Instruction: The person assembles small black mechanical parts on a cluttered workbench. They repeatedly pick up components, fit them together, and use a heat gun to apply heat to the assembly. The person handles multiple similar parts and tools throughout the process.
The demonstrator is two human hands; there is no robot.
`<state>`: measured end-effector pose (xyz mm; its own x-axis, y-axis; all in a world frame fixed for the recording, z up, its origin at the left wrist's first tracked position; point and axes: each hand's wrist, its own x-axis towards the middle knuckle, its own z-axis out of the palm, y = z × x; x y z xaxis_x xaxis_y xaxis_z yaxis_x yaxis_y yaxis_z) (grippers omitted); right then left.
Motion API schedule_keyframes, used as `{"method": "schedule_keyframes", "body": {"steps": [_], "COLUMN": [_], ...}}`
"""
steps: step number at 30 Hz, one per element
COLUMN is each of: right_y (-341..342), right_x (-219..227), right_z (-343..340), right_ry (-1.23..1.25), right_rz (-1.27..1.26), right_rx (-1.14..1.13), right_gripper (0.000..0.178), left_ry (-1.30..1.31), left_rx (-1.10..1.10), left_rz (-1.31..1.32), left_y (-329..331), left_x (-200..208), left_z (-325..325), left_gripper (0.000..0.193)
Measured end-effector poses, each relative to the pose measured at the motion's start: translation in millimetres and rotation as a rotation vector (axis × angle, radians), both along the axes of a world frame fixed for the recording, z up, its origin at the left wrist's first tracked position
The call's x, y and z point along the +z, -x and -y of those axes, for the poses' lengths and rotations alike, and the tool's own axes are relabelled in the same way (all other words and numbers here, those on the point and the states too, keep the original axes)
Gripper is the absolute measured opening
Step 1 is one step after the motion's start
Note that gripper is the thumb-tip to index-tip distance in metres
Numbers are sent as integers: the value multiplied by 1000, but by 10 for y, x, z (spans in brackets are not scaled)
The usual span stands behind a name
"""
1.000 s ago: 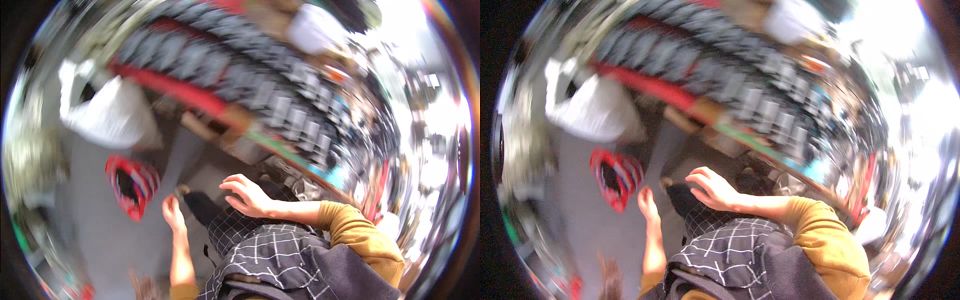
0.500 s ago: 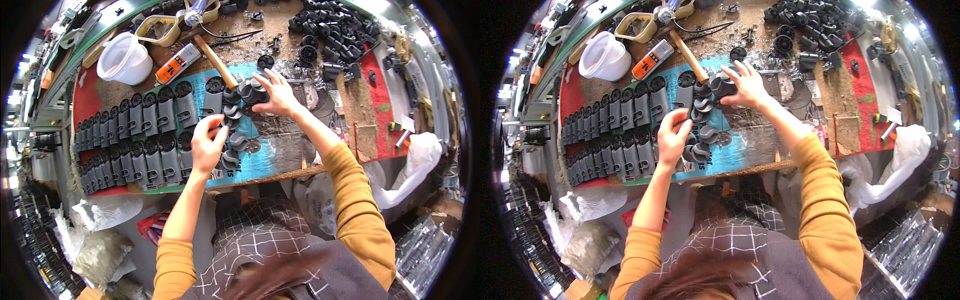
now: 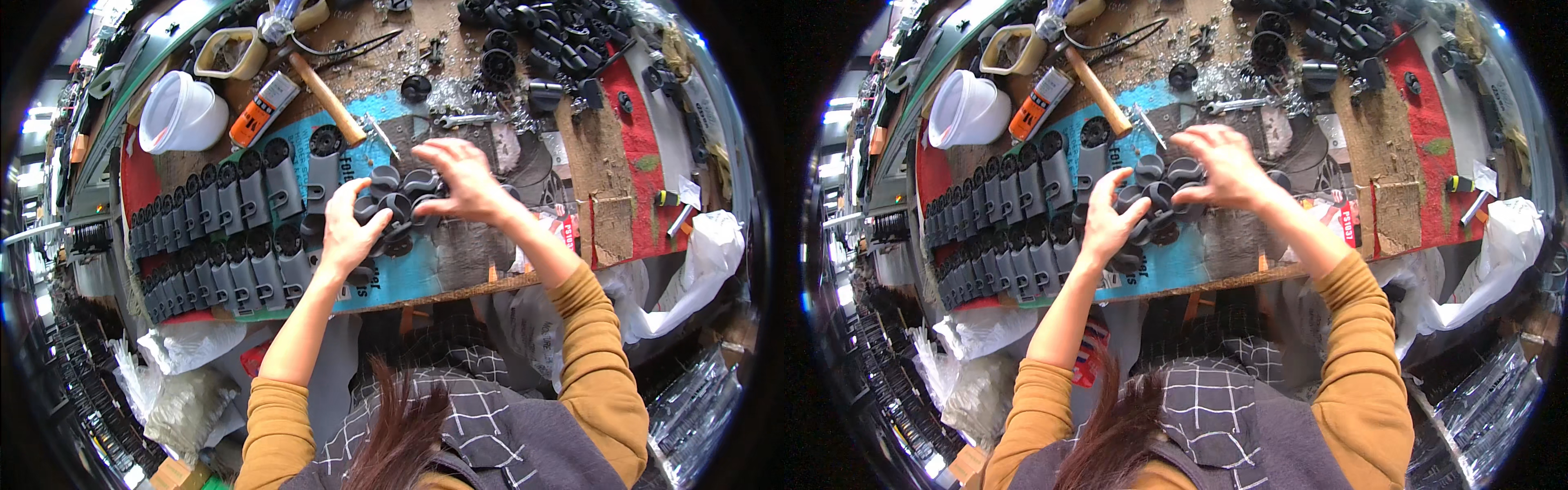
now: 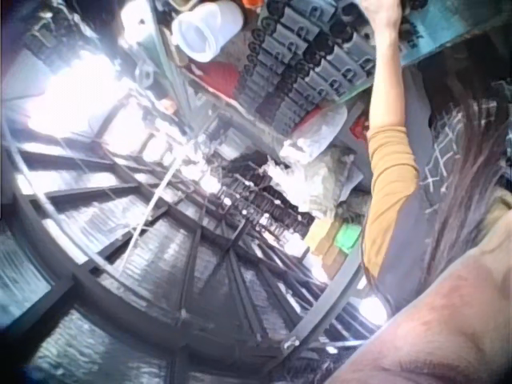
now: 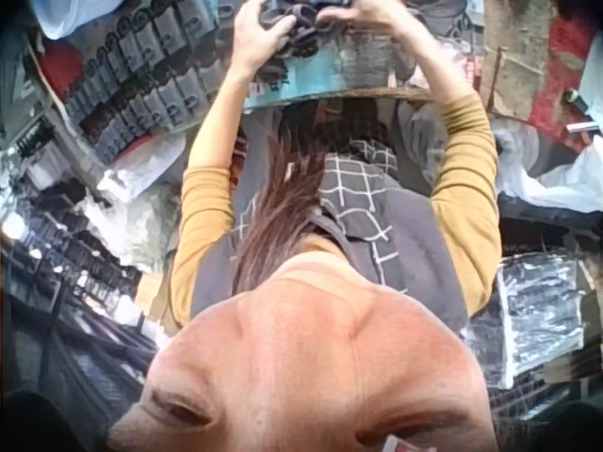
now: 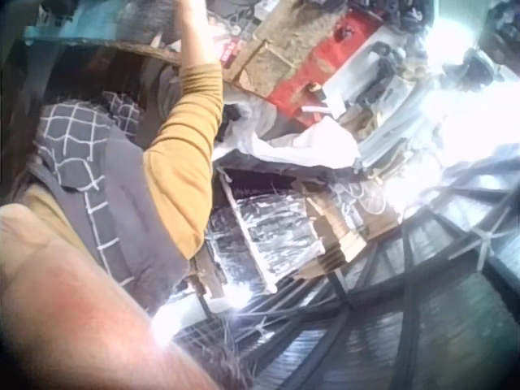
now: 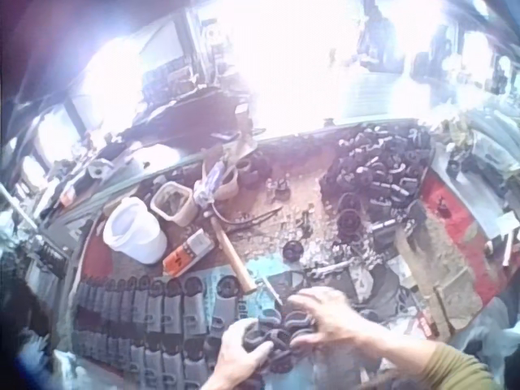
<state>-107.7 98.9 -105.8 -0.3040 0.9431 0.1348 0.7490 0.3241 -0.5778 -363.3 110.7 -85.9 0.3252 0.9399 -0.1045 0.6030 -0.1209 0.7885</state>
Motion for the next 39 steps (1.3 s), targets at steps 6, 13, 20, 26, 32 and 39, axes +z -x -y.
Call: {"method": "schedule_keyframes", "body": {"steps": [6,13,20,26,32,39], "right_y": [-391,293,176,96,246,1822], "right_x": [112,-276,-267,-40,392,669], "right_z": [554,373,-37,-609,-458,416], "right_ry": [386,175,155,415,438,383], "right_rz": [261,261,-360,-231,-434,-396], "right_rx": [-436,-144,18,217,174,603], "right_gripper": [138,117,101,101,93,94], "left_ry": [78,19,189,324,417,125], "left_rx": [-242,-384,-156,199,177,472], "left_rz": [-494,-350,239,305,760,585], "left_y": [86,-420,-473,-616,-502,1048], "left_x": [307,-236,-330,-386,-157,341], "left_z": [41,-87,-223,-302,-194,1449], "left_gripper": [131,126,87,69,68,79]}}
